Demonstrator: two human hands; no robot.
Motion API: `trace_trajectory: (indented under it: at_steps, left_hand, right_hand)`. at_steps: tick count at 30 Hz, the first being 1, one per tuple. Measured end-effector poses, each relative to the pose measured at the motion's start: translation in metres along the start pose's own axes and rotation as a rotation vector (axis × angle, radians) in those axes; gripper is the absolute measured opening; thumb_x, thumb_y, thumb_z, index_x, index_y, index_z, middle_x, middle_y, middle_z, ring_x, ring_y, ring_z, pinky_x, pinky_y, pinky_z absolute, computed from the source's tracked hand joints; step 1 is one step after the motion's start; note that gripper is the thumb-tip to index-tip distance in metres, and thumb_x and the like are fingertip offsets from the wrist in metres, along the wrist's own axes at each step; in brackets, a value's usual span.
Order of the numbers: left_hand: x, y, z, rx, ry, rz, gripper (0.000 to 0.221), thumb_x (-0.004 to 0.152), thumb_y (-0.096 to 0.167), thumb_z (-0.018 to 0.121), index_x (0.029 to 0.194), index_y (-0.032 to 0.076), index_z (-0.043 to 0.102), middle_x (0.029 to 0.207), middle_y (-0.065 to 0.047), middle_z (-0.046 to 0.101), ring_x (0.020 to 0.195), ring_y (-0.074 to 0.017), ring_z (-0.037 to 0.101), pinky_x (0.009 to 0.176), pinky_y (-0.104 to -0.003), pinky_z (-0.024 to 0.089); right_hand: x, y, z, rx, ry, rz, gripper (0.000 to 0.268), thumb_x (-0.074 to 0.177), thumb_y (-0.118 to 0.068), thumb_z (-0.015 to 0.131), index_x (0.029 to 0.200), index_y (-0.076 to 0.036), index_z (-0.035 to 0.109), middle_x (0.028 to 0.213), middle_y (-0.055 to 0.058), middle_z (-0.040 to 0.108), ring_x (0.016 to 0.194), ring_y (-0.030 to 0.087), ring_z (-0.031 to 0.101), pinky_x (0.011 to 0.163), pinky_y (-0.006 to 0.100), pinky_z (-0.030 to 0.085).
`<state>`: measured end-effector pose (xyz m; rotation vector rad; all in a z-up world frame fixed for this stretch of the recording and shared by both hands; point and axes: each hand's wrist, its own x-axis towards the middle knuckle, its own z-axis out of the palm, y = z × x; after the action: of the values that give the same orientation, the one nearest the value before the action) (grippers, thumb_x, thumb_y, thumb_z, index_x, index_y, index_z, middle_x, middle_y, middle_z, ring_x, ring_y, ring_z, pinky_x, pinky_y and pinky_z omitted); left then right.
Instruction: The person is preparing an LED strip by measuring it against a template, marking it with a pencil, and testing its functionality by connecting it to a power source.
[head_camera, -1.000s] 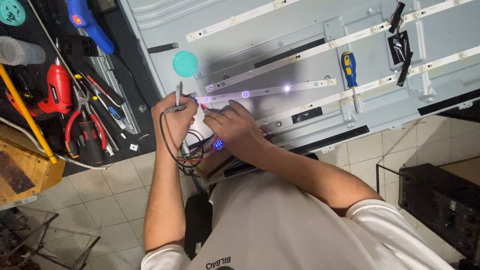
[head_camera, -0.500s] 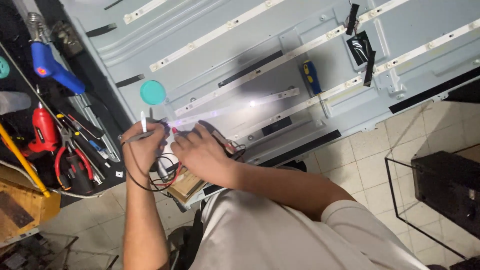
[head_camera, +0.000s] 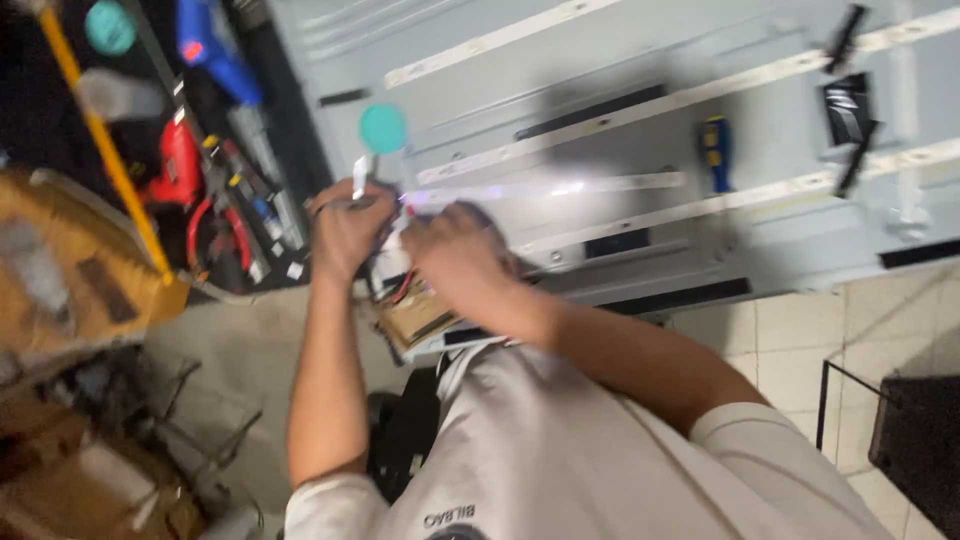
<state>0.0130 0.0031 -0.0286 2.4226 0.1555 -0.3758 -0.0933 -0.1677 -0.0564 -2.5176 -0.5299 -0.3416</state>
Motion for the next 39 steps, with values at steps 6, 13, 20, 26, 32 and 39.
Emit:
trace_trajectory:
  at_steps: [6, 13, 20, 26, 32, 39]
  left_hand:
    - [-0.006, 0.002, -0.001, -0.102, -0.016, -0.003, 0.013, 0.087, 0.015, 0.075, 0.092, 0.005, 0.082, 0.065, -0.012, 0.075, 0.049, -0.0175, 0.068, 0.053, -0.032, 0.055]
    - [-0.024, 0.005, -0.013, -0.224, 0.012, 0.057, 0.011, 0.091, 0.014, 0.078, 0.097, 0.005, 0.082, 0.067, -0.012, 0.075, 0.059, -0.0153, 0.07, 0.058, -0.031, 0.055]
    - [-0.068, -0.006, -0.035, -0.229, 0.007, 0.198, 0.024, 0.096, 0.014, 0.085, 0.113, 0.001, 0.076, 0.077, -0.015, 0.07, 0.077, -0.0245, 0.067, 0.077, -0.041, 0.056]
    - [-0.069, -0.029, -0.035, -0.431, -0.267, 0.063, 0.028, 0.093, 0.004, 0.082, 0.121, 0.007, 0.083, 0.091, -0.016, 0.084, 0.048, -0.0131, 0.061, 0.051, -0.026, 0.051]
    - [-0.068, -0.041, -0.054, -0.305, -0.23, 0.183, 0.038, 0.091, -0.007, 0.079, 0.125, 0.008, 0.084, 0.114, -0.02, 0.081, 0.109, -0.0338, 0.076, 0.098, -0.046, 0.057]
    - [-0.074, -0.072, -0.112, 0.427, 0.047, 0.187, 0.022, 0.1, 0.01, 0.084, 0.122, 0.006, 0.088, 0.1, -0.023, 0.08, 0.099, -0.05, 0.076, 0.089, -0.058, 0.058]
  right_hand:
    - [0.02, 0.023, -0.028, 0.041, -0.123, 0.008, 0.015, 0.099, -0.01, 0.067, 0.104, -0.018, 0.078, 0.091, 0.004, 0.077, 0.086, 0.027, 0.073, 0.083, 0.046, 0.055]
    - [0.003, 0.007, -0.034, -0.039, 0.021, -0.046, 0.021, 0.107, -0.025, 0.064, 0.123, -0.022, 0.077, 0.112, 0.001, 0.076, 0.109, 0.024, 0.069, 0.098, 0.046, 0.053]
    - [-0.025, -0.017, -0.079, 0.038, 0.28, -0.058, 0.021, 0.113, -0.026, 0.061, 0.11, -0.017, 0.08, 0.109, 0.005, 0.072, 0.11, 0.029, 0.073, 0.117, 0.056, 0.053]
    - [-0.09, 0.009, -0.12, -0.13, 0.221, 0.013, 0.021, 0.104, -0.033, 0.074, 0.122, -0.022, 0.076, 0.113, -0.001, 0.056, 0.112, 0.025, 0.065, 0.111, 0.051, 0.057]
    - [-0.122, 0.05, -0.151, -0.046, -0.139, 0.18, 0.02, 0.099, -0.023, 0.08, 0.115, -0.011, 0.081, 0.098, 0.008, 0.076, 0.099, 0.026, 0.075, 0.094, 0.041, 0.056]
    - [-0.152, 0.133, -0.158, -0.149, -0.023, 0.625, 0.016, 0.109, -0.028, 0.082, 0.107, -0.012, 0.084, 0.094, 0.007, 0.078, 0.1, 0.031, 0.074, 0.095, 0.046, 0.055]
